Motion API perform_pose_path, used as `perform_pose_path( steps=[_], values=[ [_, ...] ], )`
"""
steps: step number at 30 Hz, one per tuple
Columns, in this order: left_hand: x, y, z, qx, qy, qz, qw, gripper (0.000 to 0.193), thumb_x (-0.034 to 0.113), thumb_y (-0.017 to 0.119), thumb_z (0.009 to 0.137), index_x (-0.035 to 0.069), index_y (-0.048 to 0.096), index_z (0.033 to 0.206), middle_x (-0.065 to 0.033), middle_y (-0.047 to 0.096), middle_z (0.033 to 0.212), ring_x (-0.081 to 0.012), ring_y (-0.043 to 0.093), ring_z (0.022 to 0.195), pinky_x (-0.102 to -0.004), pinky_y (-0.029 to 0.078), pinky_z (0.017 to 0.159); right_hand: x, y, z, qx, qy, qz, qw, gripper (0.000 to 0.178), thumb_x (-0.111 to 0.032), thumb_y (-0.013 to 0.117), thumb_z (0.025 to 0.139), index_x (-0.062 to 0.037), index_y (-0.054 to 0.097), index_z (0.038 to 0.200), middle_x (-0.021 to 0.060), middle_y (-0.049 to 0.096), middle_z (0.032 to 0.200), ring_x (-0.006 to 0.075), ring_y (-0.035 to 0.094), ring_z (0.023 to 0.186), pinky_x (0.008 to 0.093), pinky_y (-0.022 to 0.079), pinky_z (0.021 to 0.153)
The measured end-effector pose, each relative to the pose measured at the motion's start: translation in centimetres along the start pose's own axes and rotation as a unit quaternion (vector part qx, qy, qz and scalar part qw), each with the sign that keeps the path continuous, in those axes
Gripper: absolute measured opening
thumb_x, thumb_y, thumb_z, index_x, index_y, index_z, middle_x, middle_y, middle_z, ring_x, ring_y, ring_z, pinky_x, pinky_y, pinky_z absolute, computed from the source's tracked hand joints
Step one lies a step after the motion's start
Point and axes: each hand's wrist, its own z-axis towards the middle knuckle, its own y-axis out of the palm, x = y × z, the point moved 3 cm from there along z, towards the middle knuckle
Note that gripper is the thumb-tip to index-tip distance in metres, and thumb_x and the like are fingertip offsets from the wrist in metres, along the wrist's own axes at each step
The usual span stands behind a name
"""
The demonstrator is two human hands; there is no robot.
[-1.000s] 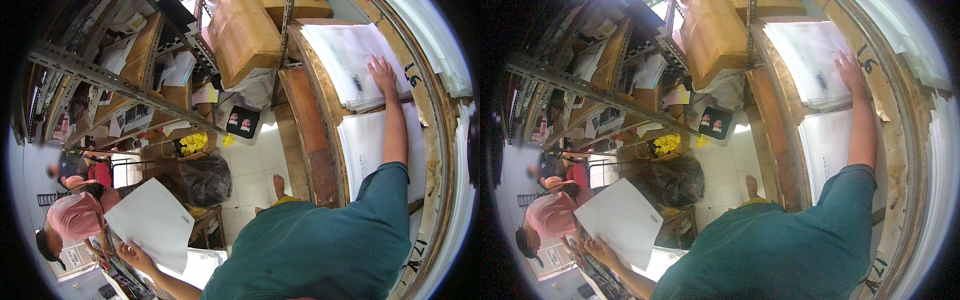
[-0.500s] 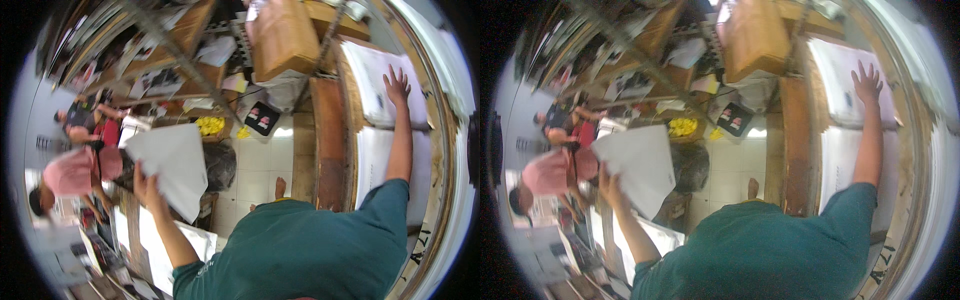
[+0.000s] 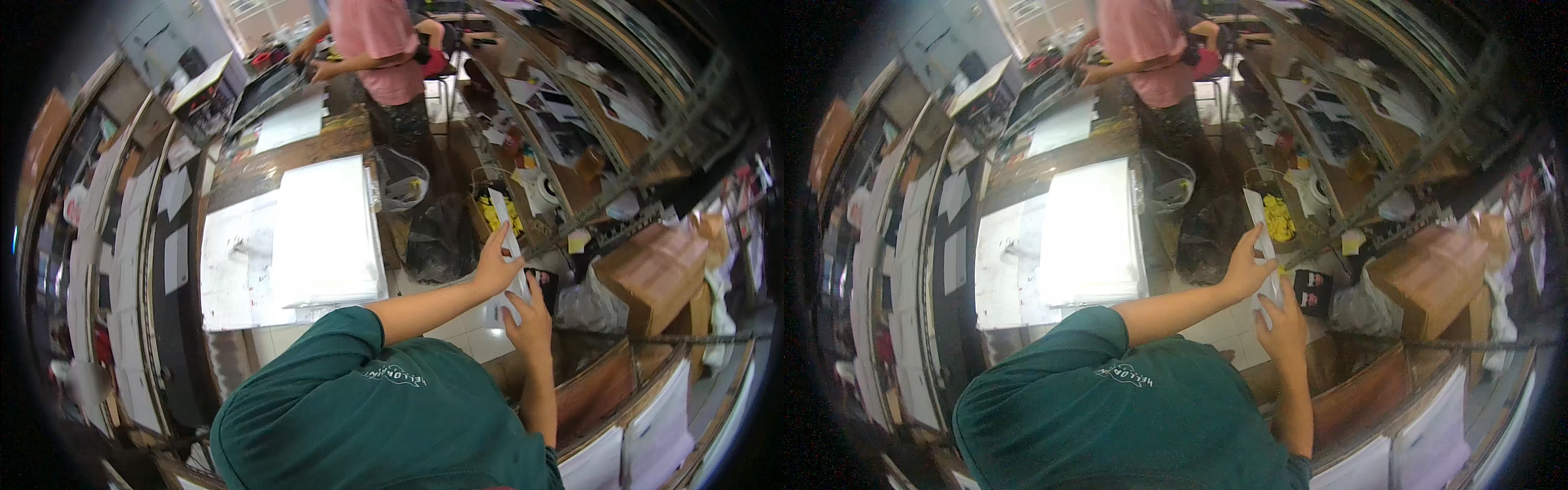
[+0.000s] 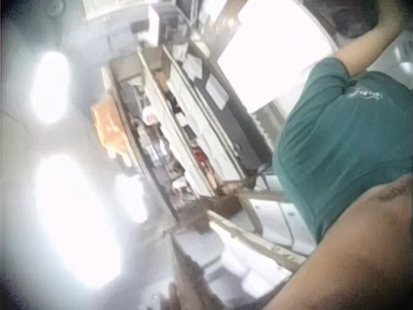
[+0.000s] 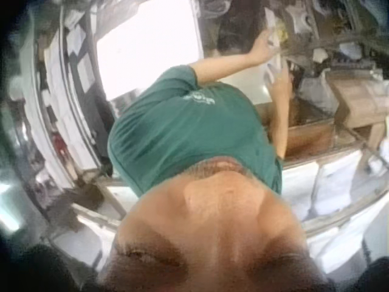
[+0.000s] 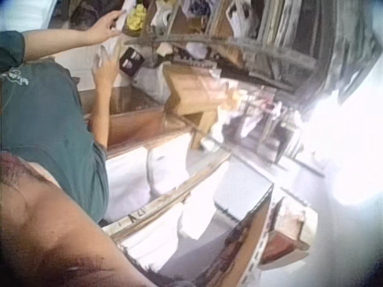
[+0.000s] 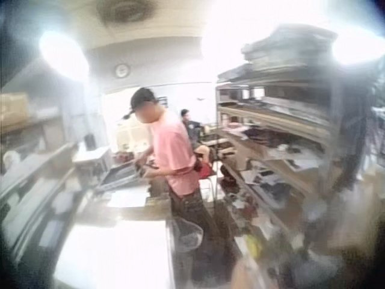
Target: The person repeatedly picks up single sheets of white paper from a wooden table and places them onto a metal shelving unit. The person handles the paper by hand, moving it from the table to the shelf in a repetitive cycle.
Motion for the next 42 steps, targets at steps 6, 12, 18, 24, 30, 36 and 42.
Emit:
perform_pose_path(
  steps=[6,12,18,24,30,36,42],
  values=[
    [-1.4,-5.0,-0.1,0.011,-0.076,-0.147,0.986,0.082,0.015,0.072,0.069,0.003,0.027,0.137,-0.0186,0.045,0.122,-0.0204,0.056,0.089,-0.0307,0.049,0.073,0.4,2.4,1.5,-0.012,0.07,0.021,0.997,0.04,0.006,0.048,0.069,-0.0032,0.06,0.106,0.018,0.057,0.1,0.0363,0.057,0.085,0.0382,0.046,0.076],
    [-4.2,-14.1,0.3,-0.032,-0.13,-0.137,0.982,0.064,0.018,0.07,0.075,0.006,0.038,0.129,-0.0114,0.054,0.107,-0.0162,0.056,0.087,-0.0289,0.048,0.071,2.9,2.4,0.2,0.043,0.16,0.018,0.986,0.04,0.009,0.047,0.068,0.0007,0.06,0.105,0.0205,0.059,0.092,0.0361,0.055,0.087,0.0379,0.042,0.08],
    [-8.3,-24.2,-2.4,0.074,-0.207,-0.196,0.956,0.042,0.017,0.061,0.082,0.005,0.046,0.12,-0.0064,0.058,0.097,-0.014,0.055,0.088,-0.0278,0.047,0.072,3.2,2.4,-2.8,0.08,0.193,-0.014,0.978,0.036,0.008,0.048,0.068,0.0037,0.061,0.102,0.0227,0.059,0.094,0.0374,0.057,0.088,0.0378,0.044,0.08],
    [-10.8,-32.6,-3.0,0.205,-0.251,-0.249,0.913,0.036,0.021,0.067,0.078,0.01,0.053,0.11,-0.0014,0.057,0.087,-0.011,0.053,0.082,-0.0273,0.044,0.068,3.5,3.7,-3.9,0.109,0.247,-0.018,0.963,0.034,0.007,0.05,0.069,0.0065,0.061,0.101,0.022,0.062,0.097,0.0351,0.06,0.092,0.0363,0.044,0.083],
    [-14.7,-37.7,0.3,0.249,-0.234,-0.446,0.827,0.052,0.034,0.062,0.081,0.013,0.04,0.123,-0.0088,0.052,0.112,-0.0193,0.05,0.097,-0.0334,0.044,0.081,0.3,3.6,-2.0,0.134,0.233,-0.043,0.962,0.034,0.007,0.05,0.068,0.0057,0.062,0.1,0.0229,0.062,0.097,0.0341,0.061,0.09,0.0367,0.045,0.083],
    [-18.8,-44.6,4.3,0.325,-0.182,-0.523,0.767,0.096,0.059,0.063,0.072,0.012,0.014,0.14,-0.0112,0.031,0.135,-0.0279,0.036,0.119,-0.0417,0.036,0.095,-0.8,2.7,-1.3,0.105,0.249,-0.045,0.962,0.038,0.008,0.048,0.067,0.0049,0.06,0.103,0.0221,0.062,0.099,0.0327,0.06,0.091,0.0363,0.045,0.082],
    [-22.9,-51.5,10.0,0.385,-0.119,-0.549,0.732,0.118,0.073,0.061,0.06,0.013,0.0,0.142,-0.0117,0.013,0.145,-0.034,0.02,0.131,-0.0523,0.029,0.1,-3.9,1.0,-2.0,0.096,0.228,-0.071,0.966,0.037,0.007,0.048,0.068,0.0058,0.06,0.103,0.0218,0.062,0.097,0.0324,0.06,0.091,0.0353,0.045,0.082]
  ],
)
